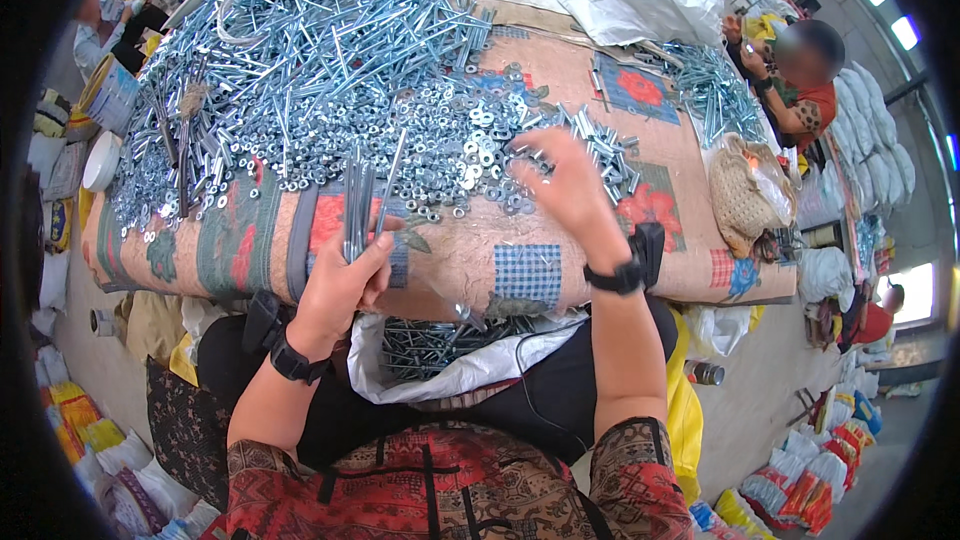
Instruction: Sorting and assembling metal pins with washers on a work table.
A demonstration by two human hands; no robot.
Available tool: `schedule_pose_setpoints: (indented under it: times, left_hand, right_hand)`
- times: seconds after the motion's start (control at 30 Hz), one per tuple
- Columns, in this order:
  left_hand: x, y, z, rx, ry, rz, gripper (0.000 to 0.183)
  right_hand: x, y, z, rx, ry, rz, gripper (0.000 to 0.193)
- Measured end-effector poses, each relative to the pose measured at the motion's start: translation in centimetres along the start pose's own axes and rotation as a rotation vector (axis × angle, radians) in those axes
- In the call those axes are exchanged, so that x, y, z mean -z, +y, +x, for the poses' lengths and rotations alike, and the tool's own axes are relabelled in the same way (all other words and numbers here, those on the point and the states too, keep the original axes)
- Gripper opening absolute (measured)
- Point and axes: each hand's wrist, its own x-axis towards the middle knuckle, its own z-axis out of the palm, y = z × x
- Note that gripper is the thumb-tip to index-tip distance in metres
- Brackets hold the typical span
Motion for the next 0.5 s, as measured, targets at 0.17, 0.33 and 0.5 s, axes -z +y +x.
schedule_pose_setpoints:
  times: [0.17,0.33,0.5]
  left_hand:
    - [1.0,-1.1,0.8,0.112,-0.118,-0.201,0.030]
    - [1.1,-1.5,0.4,0.182,-0.193,-0.201,0.031]
    - [0.4,-1.0,0.3,0.223,-0.252,-0.194,0.030]
  right_hand:
    - [-0.9,4.2,1.9,0.140,0.174,-0.671,0.025]
    - [0.3,-0.2,1.0,-0.404,-0.117,0.603,0.023]
    - [-0.2,-2.4,-0.1,-0.376,-0.180,0.748,0.029]
